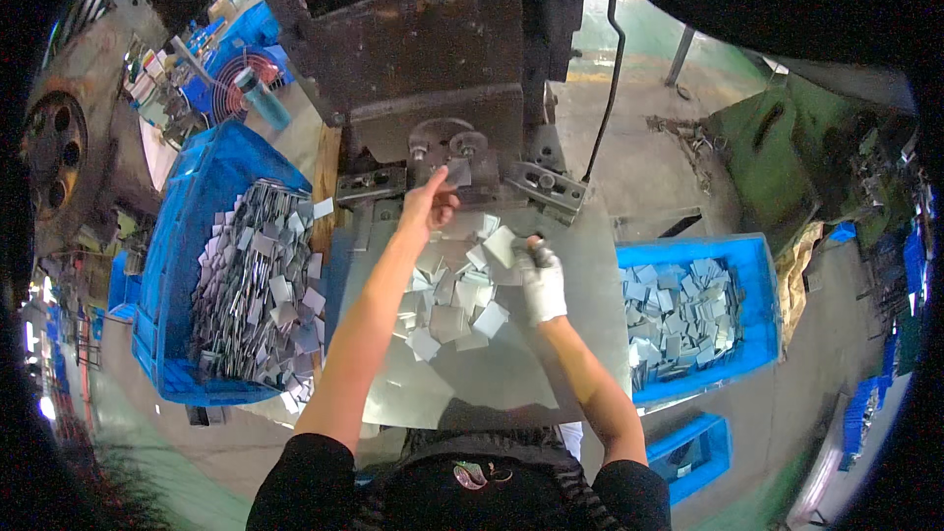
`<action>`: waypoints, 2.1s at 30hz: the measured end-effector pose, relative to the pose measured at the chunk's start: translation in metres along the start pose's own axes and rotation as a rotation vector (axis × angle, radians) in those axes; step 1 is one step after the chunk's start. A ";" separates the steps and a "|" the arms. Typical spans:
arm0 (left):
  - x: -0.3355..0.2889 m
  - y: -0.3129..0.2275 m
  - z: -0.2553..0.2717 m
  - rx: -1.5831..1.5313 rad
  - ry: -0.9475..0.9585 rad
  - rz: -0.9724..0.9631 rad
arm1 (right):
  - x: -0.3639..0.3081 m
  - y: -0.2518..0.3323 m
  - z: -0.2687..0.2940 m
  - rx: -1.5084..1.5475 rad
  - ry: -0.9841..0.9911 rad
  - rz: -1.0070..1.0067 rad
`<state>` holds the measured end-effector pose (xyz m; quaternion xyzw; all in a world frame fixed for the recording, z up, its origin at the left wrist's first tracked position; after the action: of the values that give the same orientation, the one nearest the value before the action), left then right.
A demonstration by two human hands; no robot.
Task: The person feeds small metal plates into an industrial press by hand, then collects the pressed plates into a blue bin.
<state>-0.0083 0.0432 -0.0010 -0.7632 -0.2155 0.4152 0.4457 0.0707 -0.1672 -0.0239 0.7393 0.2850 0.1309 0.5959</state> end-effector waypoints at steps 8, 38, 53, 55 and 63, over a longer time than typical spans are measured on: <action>-0.118 0.020 0.000 1.192 0.317 -0.949 | -0.011 0.002 0.081 0.351 -0.186 -0.072; -0.005 -0.004 0.012 -0.072 -0.054 -0.210 | 0.037 0.003 -0.039 0.643 0.160 -0.412; -0.012 0.008 0.009 -0.100 -0.072 -0.142 | -0.014 0.020 0.027 0.718 0.096 -0.421; -0.039 0.010 0.012 0.831 0.046 -0.612 | -0.015 0.018 0.042 0.699 0.081 -0.386; -0.098 0.046 0.027 1.516 0.246 -0.915 | -0.032 0.005 0.061 0.733 0.079 -0.431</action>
<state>-0.0878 -0.0352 -0.0047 -0.1421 -0.1171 0.1429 0.9725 0.0785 -0.2351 -0.0304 0.8201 0.4834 -0.0786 0.2959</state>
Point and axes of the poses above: each hand's wrist, its own x-axis towards the middle knuckle, its own z-axis out of the back of the hand, y = z × x, the point moved 4 cm from there along x, towards the middle knuckle
